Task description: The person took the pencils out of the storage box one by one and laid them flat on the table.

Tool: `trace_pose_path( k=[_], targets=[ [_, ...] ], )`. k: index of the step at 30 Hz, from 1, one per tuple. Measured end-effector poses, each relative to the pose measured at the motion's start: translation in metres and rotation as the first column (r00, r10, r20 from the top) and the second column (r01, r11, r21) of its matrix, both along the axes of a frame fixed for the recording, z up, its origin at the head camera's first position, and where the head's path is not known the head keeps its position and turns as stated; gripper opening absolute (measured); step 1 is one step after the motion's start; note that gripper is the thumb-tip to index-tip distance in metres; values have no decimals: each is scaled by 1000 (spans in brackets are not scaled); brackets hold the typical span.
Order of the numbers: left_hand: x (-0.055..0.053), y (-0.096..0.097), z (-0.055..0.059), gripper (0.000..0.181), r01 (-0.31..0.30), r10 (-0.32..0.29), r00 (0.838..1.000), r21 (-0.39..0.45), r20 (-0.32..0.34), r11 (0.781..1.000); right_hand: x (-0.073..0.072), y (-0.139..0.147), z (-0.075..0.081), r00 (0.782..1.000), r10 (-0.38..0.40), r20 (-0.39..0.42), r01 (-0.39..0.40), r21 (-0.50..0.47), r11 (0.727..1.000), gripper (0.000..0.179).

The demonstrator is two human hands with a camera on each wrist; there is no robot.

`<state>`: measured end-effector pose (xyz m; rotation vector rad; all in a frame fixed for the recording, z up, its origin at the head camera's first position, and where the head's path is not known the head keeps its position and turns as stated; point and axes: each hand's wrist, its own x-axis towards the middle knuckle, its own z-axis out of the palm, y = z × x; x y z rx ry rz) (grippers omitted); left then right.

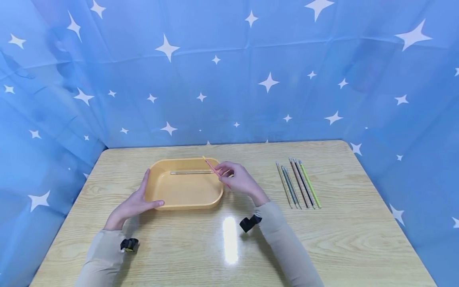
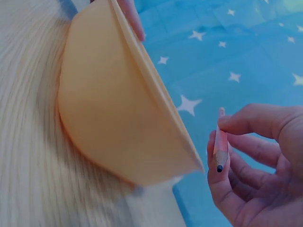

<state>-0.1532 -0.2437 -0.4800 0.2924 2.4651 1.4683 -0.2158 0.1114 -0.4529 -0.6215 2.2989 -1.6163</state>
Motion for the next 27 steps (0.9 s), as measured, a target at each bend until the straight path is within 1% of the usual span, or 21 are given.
trace_pose_path(
  k=[4,6,11,14,19,27],
  targets=[
    [0,0,1,122,0,0,1000,-5,4,1000,2,17,-4,999,-41,-1,41,9,999,29],
    [0,0,1,122,0,0,1000,-2,4,1000,2,26,-7,998,-67,13,66,12,998,29],
    [0,0,2,122,-2,2,1000,-3,12,1000,2,47,-13,991,-132,26,130,51,990,29],
    [0,0,3,122,-4,4,1000,-11,17,1000,4,59,-15,987,-158,13,157,71,985,29],
    [0,1,3,122,-4,4,1000,-21,17,1000,8,77,-20,983,-182,-11,182,90,979,30],
    [-1,1,1,122,6,-6,1000,-1,11,1000,12,101,-30,977,-214,16,210,145,967,34]
  ],
)
